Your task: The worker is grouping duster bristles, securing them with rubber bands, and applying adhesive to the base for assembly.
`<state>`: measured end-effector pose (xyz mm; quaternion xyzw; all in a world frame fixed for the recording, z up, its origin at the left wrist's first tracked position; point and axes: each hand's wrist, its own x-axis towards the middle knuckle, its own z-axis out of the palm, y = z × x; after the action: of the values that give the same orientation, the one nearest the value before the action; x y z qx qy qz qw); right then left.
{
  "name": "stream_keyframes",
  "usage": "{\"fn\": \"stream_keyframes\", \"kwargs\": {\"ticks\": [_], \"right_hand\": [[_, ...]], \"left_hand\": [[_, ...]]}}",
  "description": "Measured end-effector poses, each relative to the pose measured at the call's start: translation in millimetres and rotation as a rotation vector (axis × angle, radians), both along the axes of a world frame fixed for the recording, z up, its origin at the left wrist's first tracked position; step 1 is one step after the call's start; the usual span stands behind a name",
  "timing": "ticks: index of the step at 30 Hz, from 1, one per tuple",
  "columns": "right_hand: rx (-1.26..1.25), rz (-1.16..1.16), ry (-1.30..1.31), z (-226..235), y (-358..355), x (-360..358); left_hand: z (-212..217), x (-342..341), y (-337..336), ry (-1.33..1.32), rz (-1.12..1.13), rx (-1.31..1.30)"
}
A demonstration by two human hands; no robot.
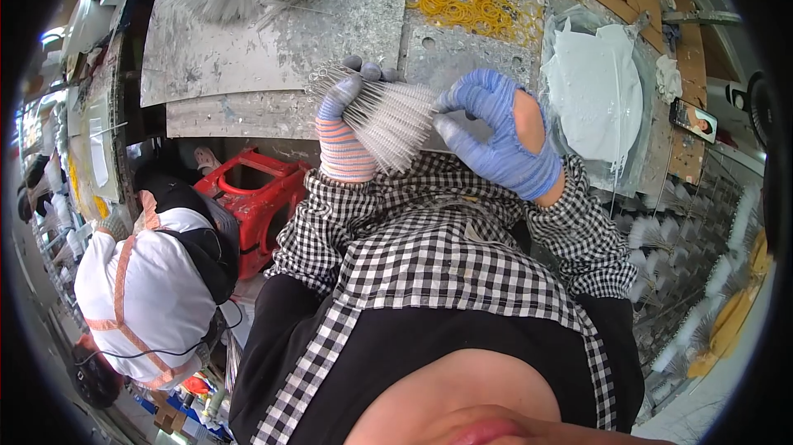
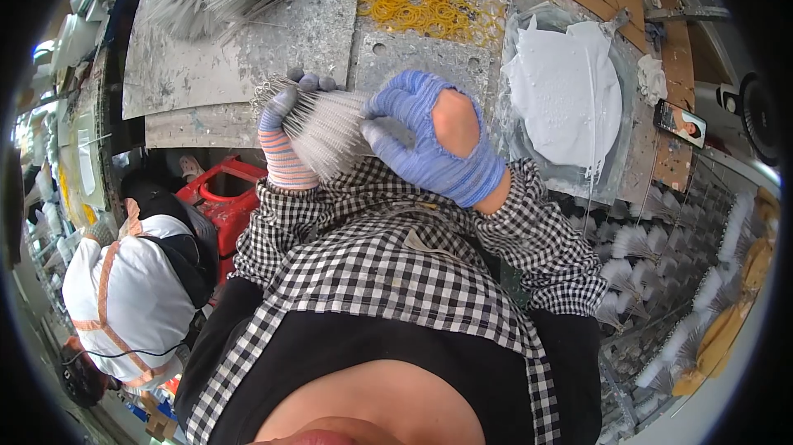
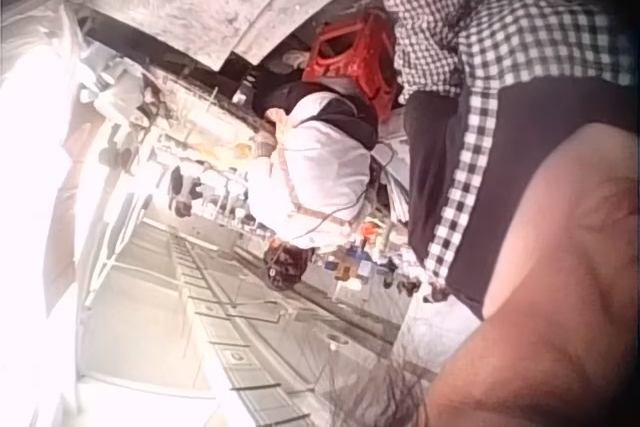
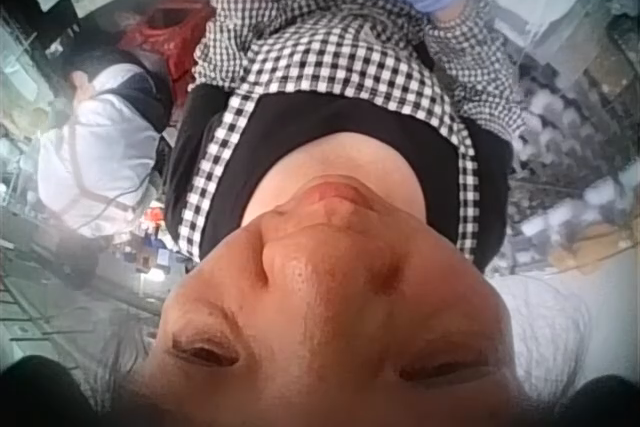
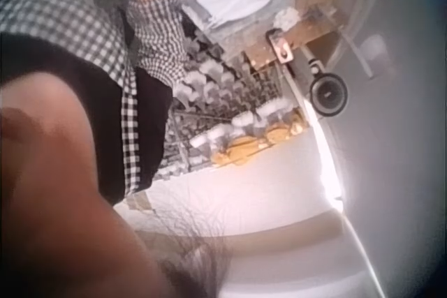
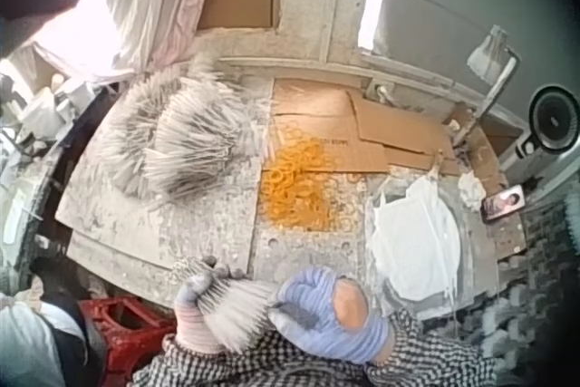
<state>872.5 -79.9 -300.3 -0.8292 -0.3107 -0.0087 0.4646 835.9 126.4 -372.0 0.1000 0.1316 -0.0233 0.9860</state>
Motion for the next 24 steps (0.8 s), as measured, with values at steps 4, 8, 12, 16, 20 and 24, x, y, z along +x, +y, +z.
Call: {"fn": "stream_keyframes", "kwargs": {"ticks": [4, 8, 12, 16, 20, 24], "right_hand": [[0.03, -0.032, 0.072, -11, -6, -2], [0.069, -0.145, 0.202, -20, -11, -8], [0.247, -0.373, 0.152, -27, -24, -6], [0.066, -0.501, 0.122, -13, -81, 5], [-0.269, -0.292, -0.141, 13, -71, 0], [-0.134, -0.22, -0.021, -15, -59, 7]], "left_hand": [[4, 0, -12, 0.059, 0.06, 0.017], [4, 3, -23, 0.055, 0.085, 0.076], [17, 13, -20, 0.071, 0.137, 0.226], [19, 23, 15, -0.149, 0.186, 0.795], [29, 21, -25, -0.495, -0.225, 1.608], [19, 37, -68, -0.661, -0.132, 1.867]]}}
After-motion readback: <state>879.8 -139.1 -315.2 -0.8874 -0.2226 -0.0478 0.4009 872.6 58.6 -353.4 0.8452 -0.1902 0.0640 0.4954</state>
